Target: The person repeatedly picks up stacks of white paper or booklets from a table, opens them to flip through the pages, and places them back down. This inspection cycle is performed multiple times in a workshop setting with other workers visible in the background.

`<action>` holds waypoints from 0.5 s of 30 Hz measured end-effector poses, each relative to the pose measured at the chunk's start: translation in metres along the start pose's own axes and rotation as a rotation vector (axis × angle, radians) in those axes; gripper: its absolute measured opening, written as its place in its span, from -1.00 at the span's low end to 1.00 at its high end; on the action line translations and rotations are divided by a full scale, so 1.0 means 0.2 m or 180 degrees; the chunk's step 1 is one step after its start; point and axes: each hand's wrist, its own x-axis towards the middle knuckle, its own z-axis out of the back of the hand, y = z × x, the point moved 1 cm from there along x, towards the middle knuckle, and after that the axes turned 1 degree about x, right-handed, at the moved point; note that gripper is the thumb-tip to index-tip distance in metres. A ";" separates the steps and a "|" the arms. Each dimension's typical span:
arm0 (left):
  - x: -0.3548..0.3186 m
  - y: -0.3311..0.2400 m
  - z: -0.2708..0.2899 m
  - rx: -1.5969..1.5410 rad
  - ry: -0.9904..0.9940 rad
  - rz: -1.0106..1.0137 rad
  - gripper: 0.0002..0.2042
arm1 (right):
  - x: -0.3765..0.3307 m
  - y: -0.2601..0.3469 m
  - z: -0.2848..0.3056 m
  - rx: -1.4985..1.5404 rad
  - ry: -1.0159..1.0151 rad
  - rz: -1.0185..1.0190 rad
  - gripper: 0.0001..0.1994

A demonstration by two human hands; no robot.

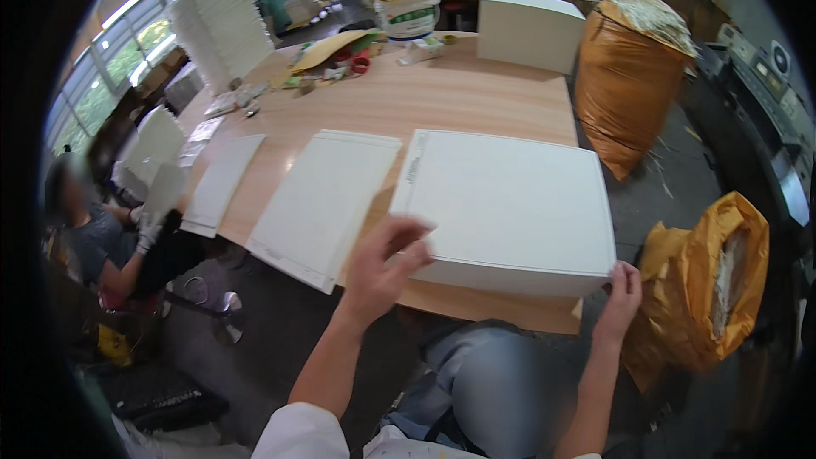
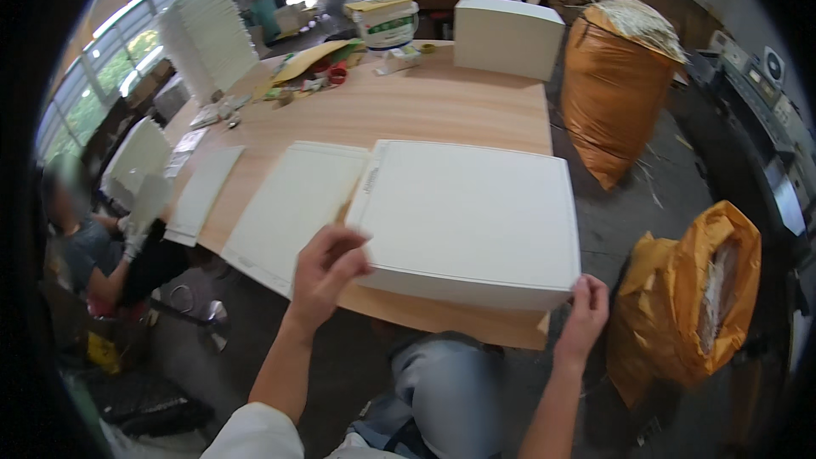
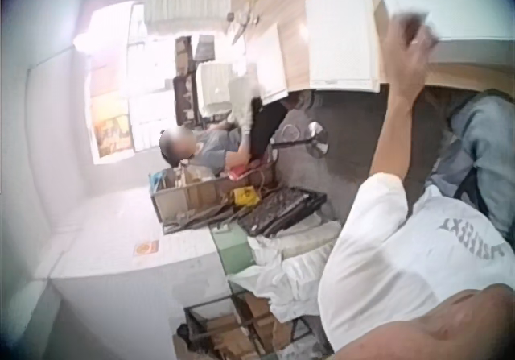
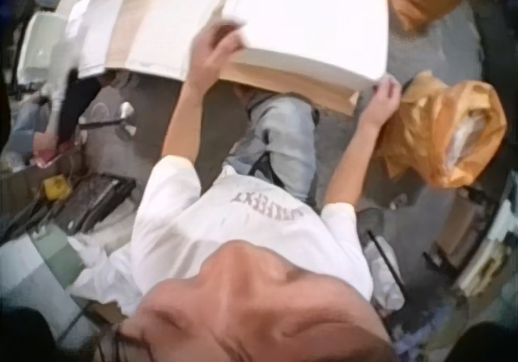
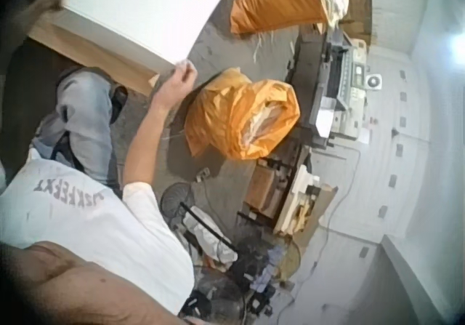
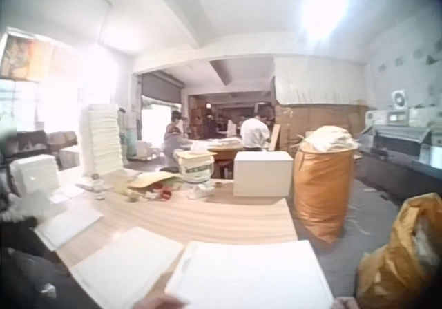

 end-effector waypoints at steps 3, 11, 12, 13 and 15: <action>0.29 -0.06 -0.33 0.1318 0.0757 -0.1207 -0.69 | 0.00 0.05 -0.01 -0.0546 0.0188 0.0158 -0.77; 0.43 0.19 -0.54 0.0823 0.1594 0.0047 -0.60 | 0.09 0.34 0.06 -0.2712 0.1199 0.0901 -0.56; 0.43 0.21 -0.53 0.0862 0.1556 -0.0163 -0.63 | 0.11 0.41 0.03 -0.2556 0.1241 0.0646 -0.55; 0.44 0.22 -0.54 0.0883 0.1536 -0.0395 -0.66 | 0.11 0.48 0.01 -0.2408 0.1250 0.0404 -0.54; 0.44 0.22 -0.54 0.0946 0.1499 -0.0718 -0.71 | 0.07 0.56 -0.10 -0.2161 0.0938 0.0731 -0.56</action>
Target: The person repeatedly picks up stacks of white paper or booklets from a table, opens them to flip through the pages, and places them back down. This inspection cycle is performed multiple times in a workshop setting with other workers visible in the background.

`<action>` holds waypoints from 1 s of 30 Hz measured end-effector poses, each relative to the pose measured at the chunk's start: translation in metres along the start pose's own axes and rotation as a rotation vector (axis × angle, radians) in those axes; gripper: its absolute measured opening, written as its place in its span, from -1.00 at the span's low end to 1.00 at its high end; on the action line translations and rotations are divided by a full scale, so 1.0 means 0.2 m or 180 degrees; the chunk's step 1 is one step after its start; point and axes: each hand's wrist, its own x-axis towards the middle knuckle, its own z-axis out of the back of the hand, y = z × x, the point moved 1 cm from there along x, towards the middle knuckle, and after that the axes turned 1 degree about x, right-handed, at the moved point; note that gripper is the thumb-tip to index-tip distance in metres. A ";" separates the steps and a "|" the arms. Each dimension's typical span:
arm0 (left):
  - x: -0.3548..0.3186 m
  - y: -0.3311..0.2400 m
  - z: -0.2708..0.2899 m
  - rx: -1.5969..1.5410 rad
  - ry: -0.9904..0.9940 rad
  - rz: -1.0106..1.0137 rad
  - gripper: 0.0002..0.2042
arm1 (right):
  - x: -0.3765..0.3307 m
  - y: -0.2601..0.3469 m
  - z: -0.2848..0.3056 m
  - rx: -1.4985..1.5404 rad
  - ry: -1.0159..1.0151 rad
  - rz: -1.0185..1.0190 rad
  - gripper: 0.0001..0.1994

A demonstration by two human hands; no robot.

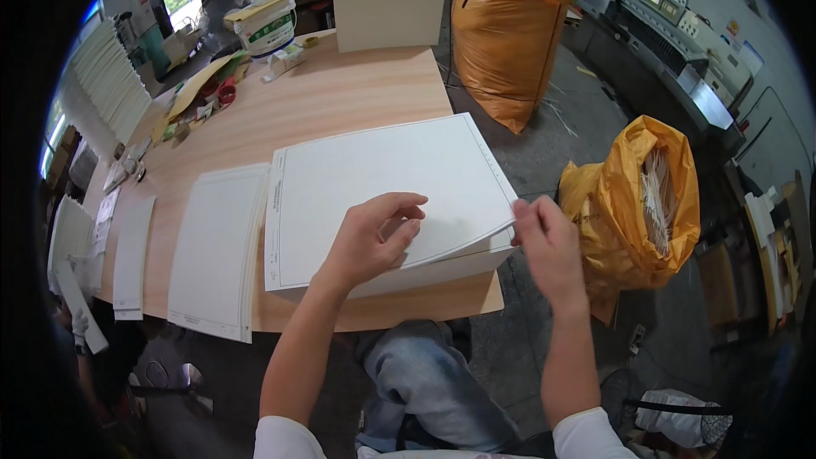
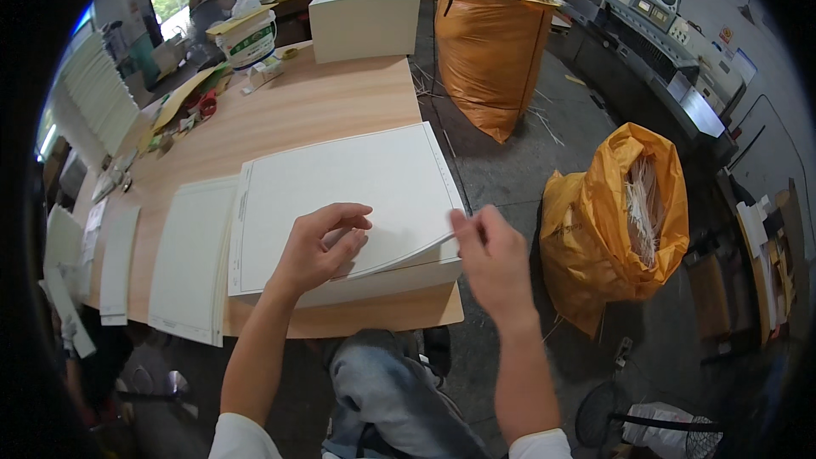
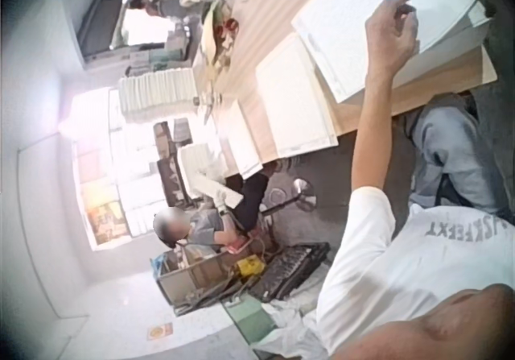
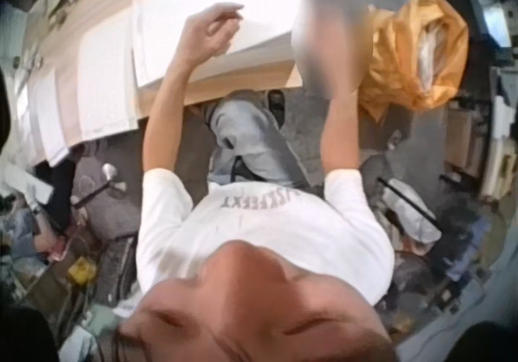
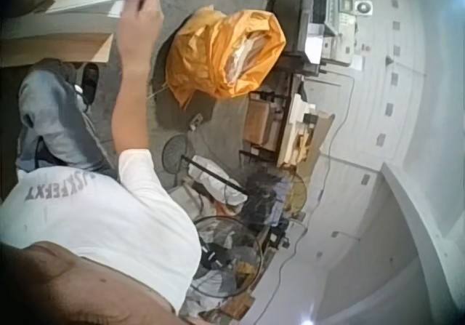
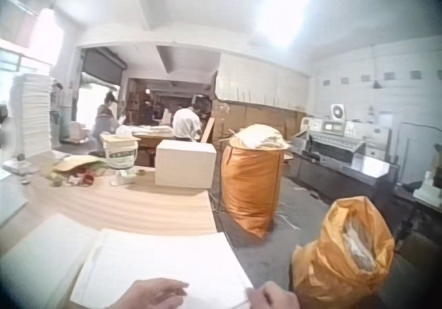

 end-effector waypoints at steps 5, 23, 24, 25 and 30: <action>0.00 -0.03 -0.01 0.0062 0.0100 0.0110 -0.75 | 0.08 -0.02 -0.18 0.2417 -0.0209 -0.0626 -0.56; -0.01 -0.06 0.00 -0.0317 0.0069 0.0130 -0.49 | 0.14 0.10 -0.12 0.2749 0.0226 -0.0752 -0.63; -0.01 -0.07 -0.01 -0.0527 -0.0043 0.0269 -0.52 | 0.14 0.09 -0.12 0.2102 0.0078 -0.0463 -0.64; -0.01 -0.07 -0.01 -0.0349 -0.0134 0.0112 -0.53 | 0.15 0.07 -0.14 0.1454 -0.0065 -0.0179 -0.64; 0.00 -0.05 0.01 0.0452 0.0220 -0.0610 -0.60 | 0.17 0.06 -0.13 0.3032 0.0322 -0.0727 -0.64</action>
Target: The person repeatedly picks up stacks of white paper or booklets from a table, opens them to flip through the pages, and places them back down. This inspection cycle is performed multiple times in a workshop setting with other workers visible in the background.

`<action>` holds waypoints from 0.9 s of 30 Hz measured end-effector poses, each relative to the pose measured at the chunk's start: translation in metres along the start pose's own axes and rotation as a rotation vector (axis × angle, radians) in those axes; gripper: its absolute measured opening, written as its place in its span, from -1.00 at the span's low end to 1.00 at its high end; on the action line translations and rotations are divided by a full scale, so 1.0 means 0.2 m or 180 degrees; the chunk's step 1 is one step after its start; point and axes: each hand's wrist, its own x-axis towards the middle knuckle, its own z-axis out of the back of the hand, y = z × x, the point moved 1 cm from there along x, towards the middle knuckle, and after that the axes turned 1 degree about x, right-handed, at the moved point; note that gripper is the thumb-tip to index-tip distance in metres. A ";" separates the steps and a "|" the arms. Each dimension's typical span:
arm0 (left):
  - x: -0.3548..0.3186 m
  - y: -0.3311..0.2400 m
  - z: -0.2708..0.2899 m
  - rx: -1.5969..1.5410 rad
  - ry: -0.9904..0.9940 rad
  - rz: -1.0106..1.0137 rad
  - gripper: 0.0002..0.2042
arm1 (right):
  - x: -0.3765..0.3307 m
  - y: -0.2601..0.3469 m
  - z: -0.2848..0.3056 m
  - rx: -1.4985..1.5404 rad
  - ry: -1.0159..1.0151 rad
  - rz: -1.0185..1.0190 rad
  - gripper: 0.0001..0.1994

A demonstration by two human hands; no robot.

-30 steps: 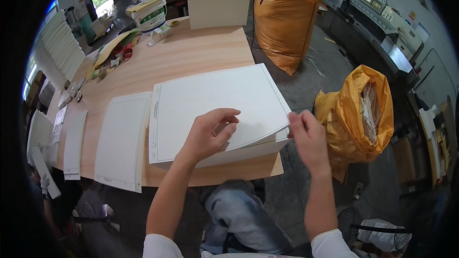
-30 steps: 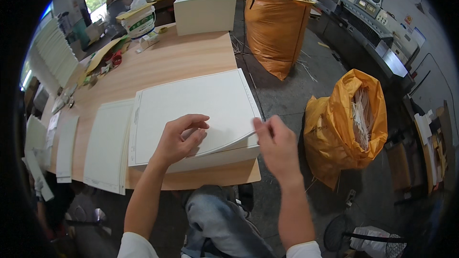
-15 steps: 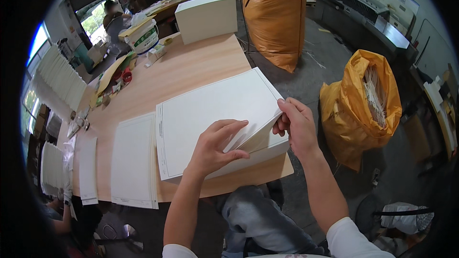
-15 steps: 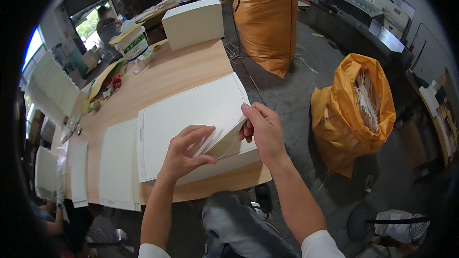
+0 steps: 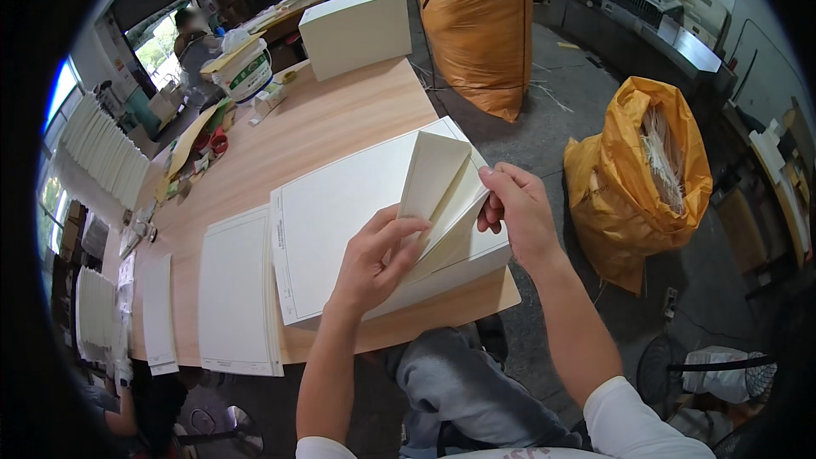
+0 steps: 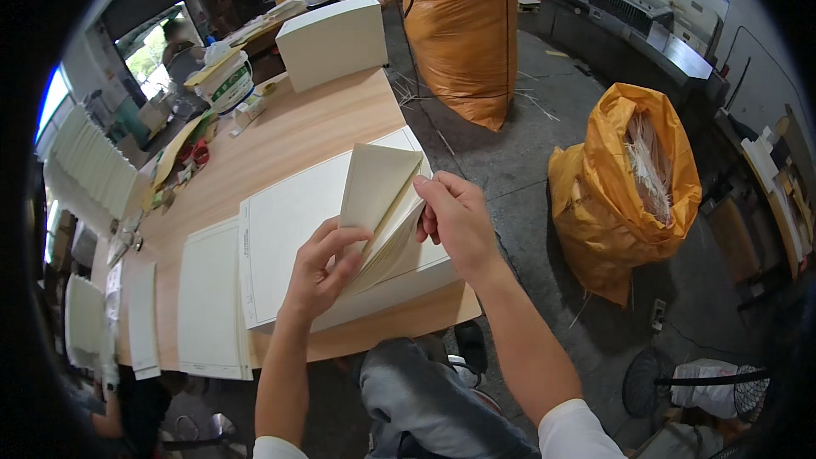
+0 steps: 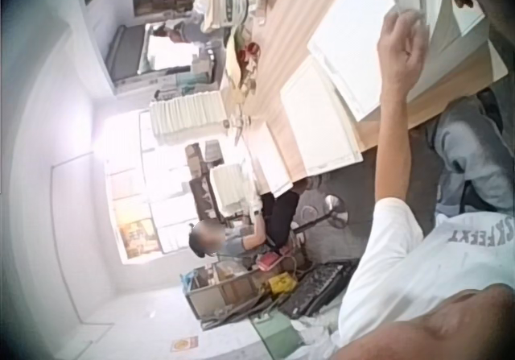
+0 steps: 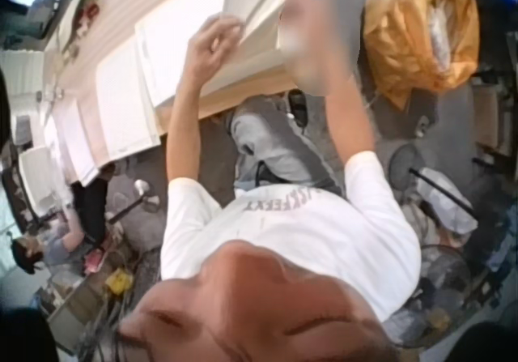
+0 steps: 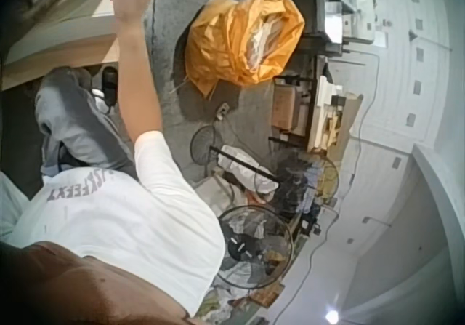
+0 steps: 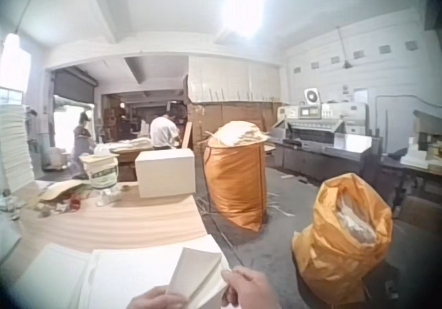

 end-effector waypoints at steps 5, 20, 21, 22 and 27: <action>-0.02 0.01 -0.02 -0.0261 -0.0045 0.0239 -0.51 | 0.00 -0.02 -0.01 0.0186 -0.0007 0.0026 -0.60; 0.01 -0.04 -0.03 0.0101 -0.0038 -0.0195 -0.48 | 0.01 -0.01 -0.01 0.0139 0.0042 0.0072 -0.64; 0.00 -0.03 -0.02 0.0060 -0.0046 -0.0156 -0.46 | 0.01 -0.01 -0.02 0.0165 0.0042 0.0069 -0.65; 0.00 -0.02 -0.02 0.0016 -0.0053 -0.0119 -0.44 | 0.01 -0.01 -0.02 0.0160 0.0050 0.0069 -0.65; -0.01 -0.02 -0.02 -0.0259 -0.0189 0.0115 -0.53 | -0.01 0.01 -0.01 -0.0109 0.0073 0.0109 -0.64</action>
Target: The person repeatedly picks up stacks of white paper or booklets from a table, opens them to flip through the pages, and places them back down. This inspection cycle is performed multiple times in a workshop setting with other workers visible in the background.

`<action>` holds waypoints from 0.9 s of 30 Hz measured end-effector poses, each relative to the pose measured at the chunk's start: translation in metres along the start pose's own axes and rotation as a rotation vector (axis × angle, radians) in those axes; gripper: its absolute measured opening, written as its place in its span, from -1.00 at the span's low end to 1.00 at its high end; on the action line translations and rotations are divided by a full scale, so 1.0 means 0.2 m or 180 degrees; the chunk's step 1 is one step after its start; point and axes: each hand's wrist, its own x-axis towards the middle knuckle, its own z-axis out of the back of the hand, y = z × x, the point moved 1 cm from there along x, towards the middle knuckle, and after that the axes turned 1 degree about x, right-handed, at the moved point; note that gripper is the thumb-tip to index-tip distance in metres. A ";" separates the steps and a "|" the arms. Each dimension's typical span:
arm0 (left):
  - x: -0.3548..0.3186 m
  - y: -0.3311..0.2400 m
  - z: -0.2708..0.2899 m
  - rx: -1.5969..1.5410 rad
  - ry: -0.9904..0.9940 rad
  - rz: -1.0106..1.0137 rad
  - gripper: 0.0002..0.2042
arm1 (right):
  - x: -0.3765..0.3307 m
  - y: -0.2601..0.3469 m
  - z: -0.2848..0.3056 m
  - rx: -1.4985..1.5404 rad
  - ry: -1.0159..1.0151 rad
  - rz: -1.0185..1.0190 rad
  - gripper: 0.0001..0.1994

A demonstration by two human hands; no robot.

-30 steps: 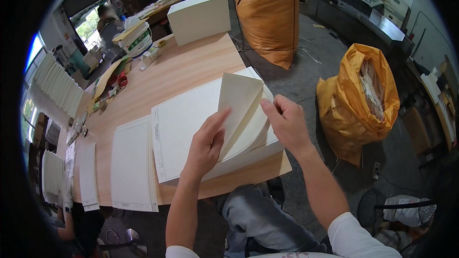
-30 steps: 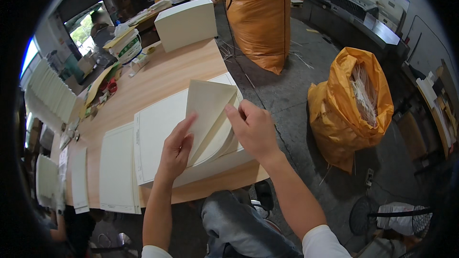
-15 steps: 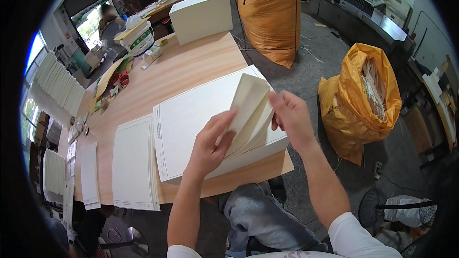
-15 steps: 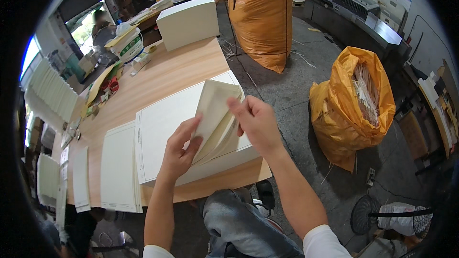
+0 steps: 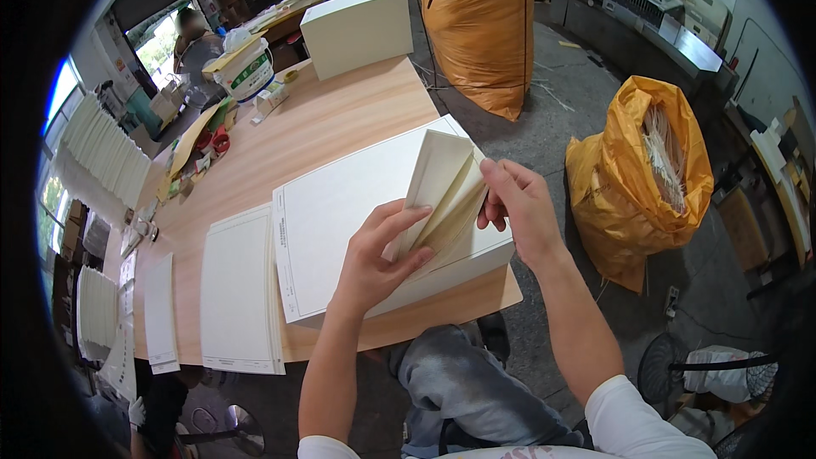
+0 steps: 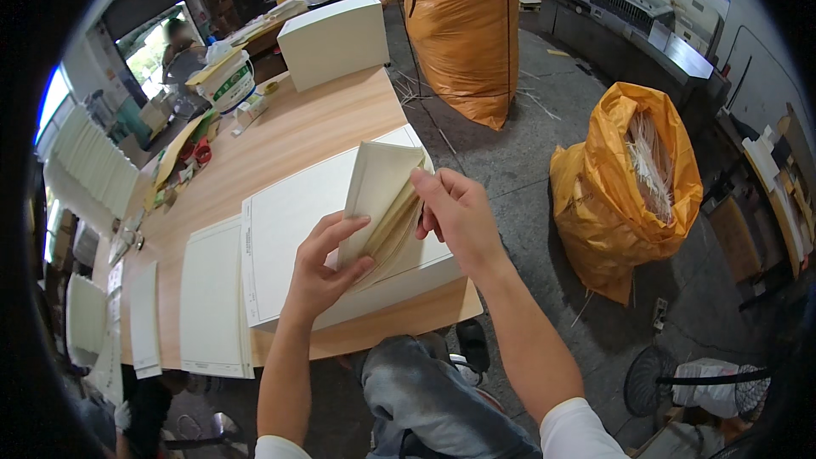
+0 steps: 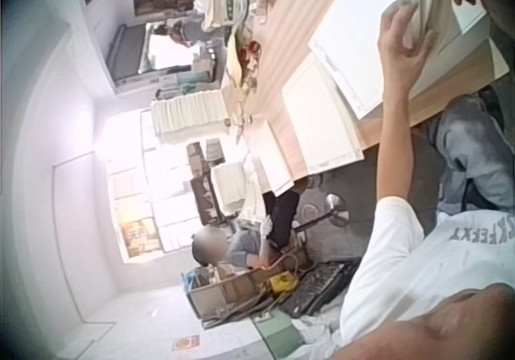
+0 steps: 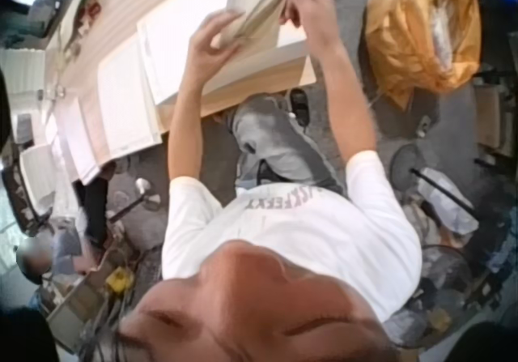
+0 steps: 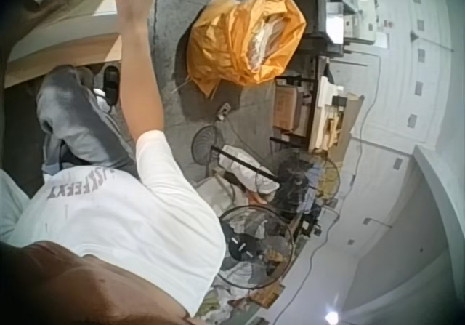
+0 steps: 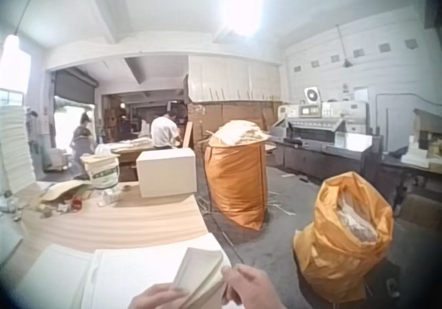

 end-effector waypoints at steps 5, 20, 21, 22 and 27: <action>0.01 0.01 -0.02 0.0368 -0.0275 -0.0291 -0.60 | 0.01 -0.03 -0.01 -0.0418 -0.0182 0.0193 -0.65; 0.00 0.01 0.00 0.0003 -0.0013 0.0116 -0.42 | -0.20 -0.05 0.04 -0.3011 -0.0872 0.1953 -0.70; 0.01 0.00 0.00 0.0065 0.0014 -0.0012 -0.42 | -0.22 -0.07 0.03 -0.3362 -0.0392 0.2297 -0.71; 0.01 0.00 -0.01 0.0125 0.0059 -0.0116 -0.41 | -0.24 -0.11 0.02 -0.3692 0.0103 0.2605 -0.70; -0.04 -0.02 -0.07 0.2061 0.0739 -0.1074 -0.39 | -0.30 -0.34 0.01 -0.3604 0.0831 0.1555 -0.53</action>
